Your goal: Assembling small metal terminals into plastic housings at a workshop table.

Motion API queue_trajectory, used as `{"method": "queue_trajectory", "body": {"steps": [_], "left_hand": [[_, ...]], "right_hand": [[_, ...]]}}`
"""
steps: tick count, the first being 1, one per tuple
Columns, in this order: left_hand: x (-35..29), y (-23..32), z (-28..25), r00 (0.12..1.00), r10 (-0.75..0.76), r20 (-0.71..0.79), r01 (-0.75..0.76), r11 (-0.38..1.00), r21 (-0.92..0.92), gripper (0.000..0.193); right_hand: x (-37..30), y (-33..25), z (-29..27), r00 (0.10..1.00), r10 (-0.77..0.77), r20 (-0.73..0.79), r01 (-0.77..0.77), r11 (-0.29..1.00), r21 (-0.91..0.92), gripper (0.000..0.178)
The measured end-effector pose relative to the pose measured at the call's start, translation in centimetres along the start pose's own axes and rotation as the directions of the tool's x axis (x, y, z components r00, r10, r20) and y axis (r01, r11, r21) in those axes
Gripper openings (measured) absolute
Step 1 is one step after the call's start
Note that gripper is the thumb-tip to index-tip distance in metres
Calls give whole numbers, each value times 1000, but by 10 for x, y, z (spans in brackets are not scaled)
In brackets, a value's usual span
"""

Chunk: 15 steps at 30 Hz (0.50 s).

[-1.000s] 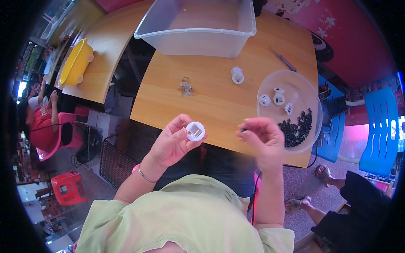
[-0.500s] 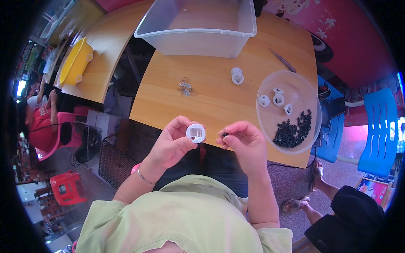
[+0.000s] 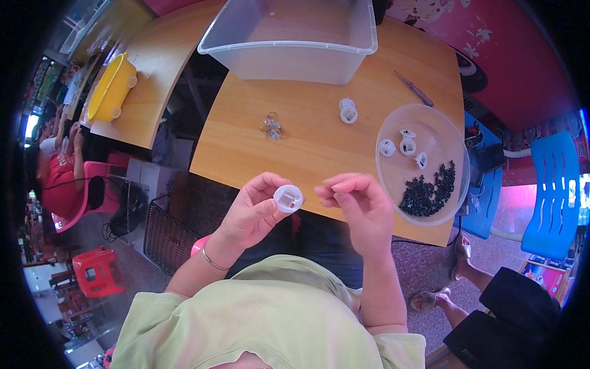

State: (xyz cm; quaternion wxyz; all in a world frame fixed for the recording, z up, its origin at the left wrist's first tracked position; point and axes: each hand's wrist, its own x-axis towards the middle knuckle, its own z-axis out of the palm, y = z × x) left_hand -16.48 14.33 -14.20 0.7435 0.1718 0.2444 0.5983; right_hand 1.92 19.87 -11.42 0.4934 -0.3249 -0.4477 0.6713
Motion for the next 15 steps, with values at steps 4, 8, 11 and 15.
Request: {"method": "queue_trajectory", "body": {"steps": [4,8,11,15], "left_hand": [[0,0,3,1000,-6,2,6,1000,7,29],[0,-2,5,1000,5,17,-5,1000,-21,25],[0,-1,8,1000,6,17,-6,1000,-22,22],[-1,-2,8,999,39,25,-40,999,30,21]], "right_hand": [[-3,-7,-1,997,-46,60,56,983,-175,7],[-6,-6,6,997,-69,-26,66,994,-85,20],[-5,-4,1,990,-134,50,143,955,-261,23],[-2,-8,3,965,-196,177,256,860,-441,16]]}}
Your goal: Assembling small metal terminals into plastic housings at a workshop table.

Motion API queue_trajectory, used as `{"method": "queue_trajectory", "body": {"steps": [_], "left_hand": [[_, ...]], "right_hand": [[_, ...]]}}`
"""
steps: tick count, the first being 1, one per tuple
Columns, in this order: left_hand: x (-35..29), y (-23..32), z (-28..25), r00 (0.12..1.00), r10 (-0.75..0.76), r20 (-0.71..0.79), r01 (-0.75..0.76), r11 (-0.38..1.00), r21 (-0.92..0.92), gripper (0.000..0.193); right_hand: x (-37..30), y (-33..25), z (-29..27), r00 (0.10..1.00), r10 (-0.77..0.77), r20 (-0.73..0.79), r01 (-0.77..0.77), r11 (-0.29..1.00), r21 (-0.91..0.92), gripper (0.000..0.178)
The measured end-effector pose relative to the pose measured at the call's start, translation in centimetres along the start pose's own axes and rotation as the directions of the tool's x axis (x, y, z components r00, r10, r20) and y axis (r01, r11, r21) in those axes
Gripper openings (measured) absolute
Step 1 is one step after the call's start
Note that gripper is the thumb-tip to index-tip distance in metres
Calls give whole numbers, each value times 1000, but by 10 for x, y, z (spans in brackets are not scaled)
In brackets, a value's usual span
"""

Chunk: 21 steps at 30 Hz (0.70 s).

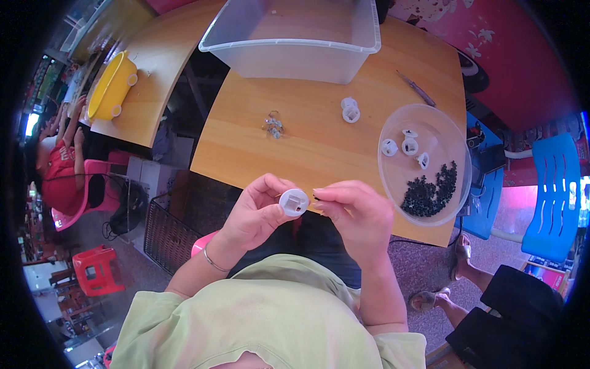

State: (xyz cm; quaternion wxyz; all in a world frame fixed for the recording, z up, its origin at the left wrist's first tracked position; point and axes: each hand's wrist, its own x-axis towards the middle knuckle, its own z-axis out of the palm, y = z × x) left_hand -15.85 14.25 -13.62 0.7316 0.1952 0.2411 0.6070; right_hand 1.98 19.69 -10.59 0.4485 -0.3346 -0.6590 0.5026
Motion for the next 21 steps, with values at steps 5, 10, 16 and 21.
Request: {"method": "queue_trajectory", "body": {"steps": [5,10,16,21], "left_hand": [[0,-1,4,997,69,25,-72,991,114,21],[-1,-1,7,991,126,45,-132,978,163,20],[-1,-2,9,986,160,35,-164,971,174,20],[-1,-3,9,982,183,42,-188,967,175,21]], "right_hand": [[-1,1,7,997,45,-59,-44,999,12,15],[2,-3,12,998,-4,-61,-1,997,-75,14],[1,-1,13,1000,0,-3,0,998,-57,14],[0,0,14,999,-1,35,2,999,-47,14]]}}
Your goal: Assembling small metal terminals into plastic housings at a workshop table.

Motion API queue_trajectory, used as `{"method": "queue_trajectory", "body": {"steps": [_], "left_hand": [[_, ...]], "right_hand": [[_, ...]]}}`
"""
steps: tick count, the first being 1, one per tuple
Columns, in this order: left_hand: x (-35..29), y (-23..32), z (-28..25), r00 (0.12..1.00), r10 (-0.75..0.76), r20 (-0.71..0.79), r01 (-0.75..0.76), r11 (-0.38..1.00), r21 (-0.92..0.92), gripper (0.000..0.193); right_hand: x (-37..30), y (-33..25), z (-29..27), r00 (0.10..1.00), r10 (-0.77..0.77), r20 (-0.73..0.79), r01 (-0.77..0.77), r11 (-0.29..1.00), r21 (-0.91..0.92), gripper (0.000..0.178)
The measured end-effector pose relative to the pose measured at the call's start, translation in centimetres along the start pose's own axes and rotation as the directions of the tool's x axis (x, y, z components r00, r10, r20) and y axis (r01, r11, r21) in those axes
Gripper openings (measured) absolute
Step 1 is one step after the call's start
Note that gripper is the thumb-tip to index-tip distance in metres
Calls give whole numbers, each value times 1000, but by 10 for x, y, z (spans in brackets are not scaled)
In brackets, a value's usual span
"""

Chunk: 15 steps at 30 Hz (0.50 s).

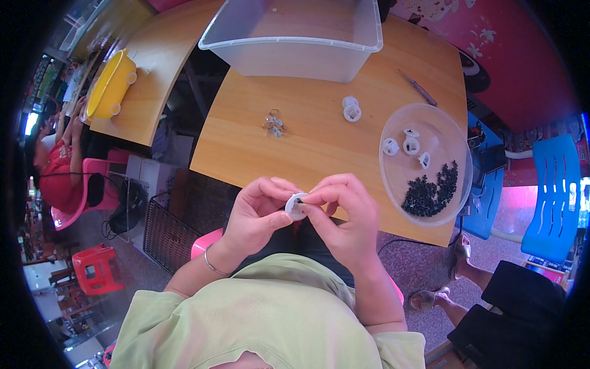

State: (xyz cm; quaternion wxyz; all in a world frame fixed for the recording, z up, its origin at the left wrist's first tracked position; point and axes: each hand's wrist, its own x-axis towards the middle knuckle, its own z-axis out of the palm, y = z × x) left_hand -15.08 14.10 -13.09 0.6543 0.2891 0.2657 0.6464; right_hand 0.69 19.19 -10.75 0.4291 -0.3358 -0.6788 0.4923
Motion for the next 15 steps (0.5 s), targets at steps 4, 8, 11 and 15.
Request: {"method": "queue_trajectory", "body": {"steps": [4,8,11,15], "left_hand": [[0,1,-1,1000,18,12,-18,999,35,20],[1,-1,-2,999,31,42,-34,996,83,19],[4,-1,-4,999,41,31,-45,993,112,18],[5,-6,-3,995,43,-92,-29,989,148,15]], "right_hand": [[0,-1,0,1000,26,2,-26,1000,13,13],[2,-1,0,1000,5,8,-5,1000,15,15],[6,4,2,998,55,20,-55,997,46,17],[7,17,7,995,47,-83,-43,998,49,20]]}}
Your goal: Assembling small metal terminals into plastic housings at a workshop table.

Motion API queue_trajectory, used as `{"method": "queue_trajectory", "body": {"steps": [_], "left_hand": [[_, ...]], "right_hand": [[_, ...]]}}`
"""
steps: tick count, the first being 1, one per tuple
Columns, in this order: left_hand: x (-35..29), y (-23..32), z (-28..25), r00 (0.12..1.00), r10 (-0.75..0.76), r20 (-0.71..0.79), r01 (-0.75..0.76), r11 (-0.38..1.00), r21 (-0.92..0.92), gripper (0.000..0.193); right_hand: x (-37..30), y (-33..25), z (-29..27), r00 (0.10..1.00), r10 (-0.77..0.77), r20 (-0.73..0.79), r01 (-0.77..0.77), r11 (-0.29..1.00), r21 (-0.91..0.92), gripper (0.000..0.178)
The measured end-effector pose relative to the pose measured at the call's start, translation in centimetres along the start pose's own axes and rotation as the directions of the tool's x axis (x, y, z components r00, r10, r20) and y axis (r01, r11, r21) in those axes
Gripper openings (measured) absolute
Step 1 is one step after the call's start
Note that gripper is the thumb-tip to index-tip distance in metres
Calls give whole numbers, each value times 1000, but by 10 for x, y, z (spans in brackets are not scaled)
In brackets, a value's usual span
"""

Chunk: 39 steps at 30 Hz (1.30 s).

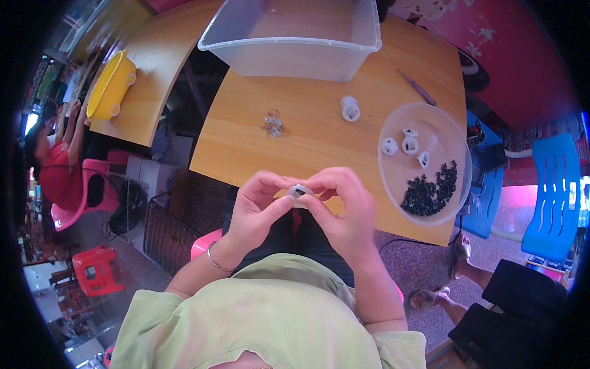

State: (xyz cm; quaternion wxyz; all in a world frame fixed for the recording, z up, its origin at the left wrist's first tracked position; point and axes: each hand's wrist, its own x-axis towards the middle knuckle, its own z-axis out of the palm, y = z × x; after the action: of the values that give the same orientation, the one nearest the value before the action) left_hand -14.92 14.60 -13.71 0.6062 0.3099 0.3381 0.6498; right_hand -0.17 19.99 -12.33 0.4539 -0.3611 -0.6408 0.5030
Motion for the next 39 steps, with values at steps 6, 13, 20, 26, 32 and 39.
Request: {"method": "queue_trajectory", "body": {"steps": [6,13,20,26,32,39], "left_hand": [[1,2,7,987,159,3,-156,968,197,13],[0,7,3,930,349,115,-356,781,513,18],[3,14,6,807,519,283,-559,514,651,23],[2,13,3,737,597,318,-628,429,650,21],[2,14,4,714,606,350,-647,381,661,24],[3,16,0,691,619,373,-672,361,647,21]], "right_hand": [[-8,2,5,987,-145,-66,135,981,-140,22],[-11,0,6,941,-334,-46,306,904,-299,31],[-12,-2,9,900,-422,-105,367,867,-336,28],[-6,-8,6,874,-485,9,468,837,-285,28],[-7,-11,12,854,-519,-32,478,807,-348,25],[-6,-10,13,857,-512,-62,463,817,-345,26]]}}
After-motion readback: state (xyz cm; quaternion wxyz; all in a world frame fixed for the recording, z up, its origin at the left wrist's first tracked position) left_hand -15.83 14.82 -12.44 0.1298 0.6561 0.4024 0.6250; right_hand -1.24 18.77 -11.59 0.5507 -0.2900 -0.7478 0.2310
